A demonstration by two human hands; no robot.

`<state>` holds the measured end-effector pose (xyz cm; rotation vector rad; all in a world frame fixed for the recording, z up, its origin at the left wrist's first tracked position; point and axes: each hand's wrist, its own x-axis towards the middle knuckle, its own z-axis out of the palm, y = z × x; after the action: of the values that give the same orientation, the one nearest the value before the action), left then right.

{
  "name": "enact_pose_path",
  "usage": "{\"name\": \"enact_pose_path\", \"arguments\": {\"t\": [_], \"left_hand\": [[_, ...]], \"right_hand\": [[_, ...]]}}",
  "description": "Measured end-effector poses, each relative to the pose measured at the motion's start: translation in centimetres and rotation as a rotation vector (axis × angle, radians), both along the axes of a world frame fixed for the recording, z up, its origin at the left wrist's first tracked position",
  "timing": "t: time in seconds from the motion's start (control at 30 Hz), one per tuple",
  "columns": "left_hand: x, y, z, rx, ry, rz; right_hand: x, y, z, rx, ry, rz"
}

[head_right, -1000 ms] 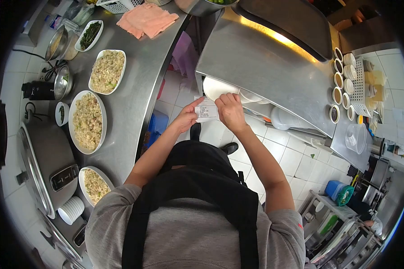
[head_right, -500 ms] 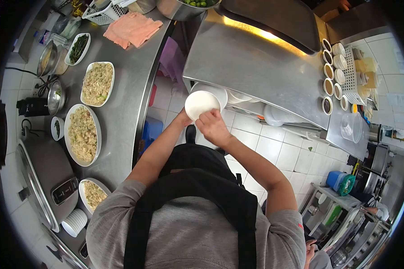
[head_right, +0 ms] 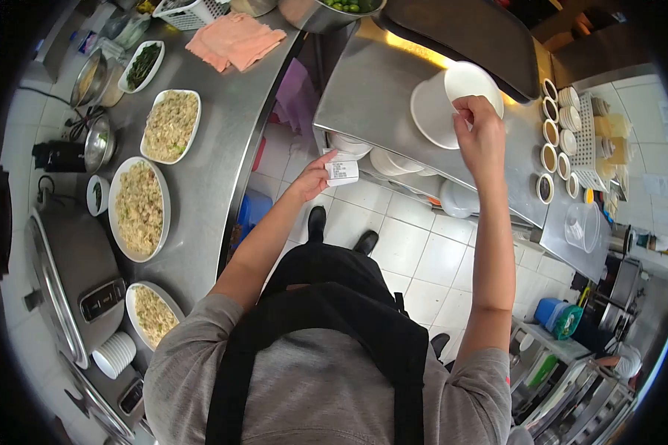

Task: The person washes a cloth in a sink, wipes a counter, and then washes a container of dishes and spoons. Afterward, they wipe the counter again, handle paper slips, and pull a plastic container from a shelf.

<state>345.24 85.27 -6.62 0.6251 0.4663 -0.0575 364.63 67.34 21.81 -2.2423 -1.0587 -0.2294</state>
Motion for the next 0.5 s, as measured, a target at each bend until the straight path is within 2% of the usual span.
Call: {"name": "enact_pose_path", "arguments": {"t": [0.07,0.17,0.2,0.27,0.33,0.43,0.5], "left_hand": [[-1.3,-0.4,1.8,-0.002,-0.042,0.027],[-3.1,-1.7,5.1,-0.007,-0.107,0.118],[-3.6,-2.1,6.4,-0.008,-0.112,0.148],[-4.5,-2.8,8.3,0.015,-0.112,0.185],[-5.2,-3.5,9.4,0.065,-0.102,0.191],[-5.7,-4.8,9.3,0.012,-0.159,0.246],[-6.1,-5.6,9.7,-0.004,-0.148,0.280]], "right_hand": [[2.5,-0.4,-2.2,-0.073,0.016,0.008],[1.1,0.1,-0.8,0.039,-0.465,0.031],[0.0,0.0,-0.4,0.130,-0.412,0.028],[-2.6,-1.3,-1.7,0.134,-0.051,0.060],[-4.9,-2.5,-5.3,0.075,0.359,0.240],[-7.1,-4.6,-13.6,-0.157,0.730,0.349],[-8.0,-6.2,-18.5,-0.167,0.967,0.364]]}}
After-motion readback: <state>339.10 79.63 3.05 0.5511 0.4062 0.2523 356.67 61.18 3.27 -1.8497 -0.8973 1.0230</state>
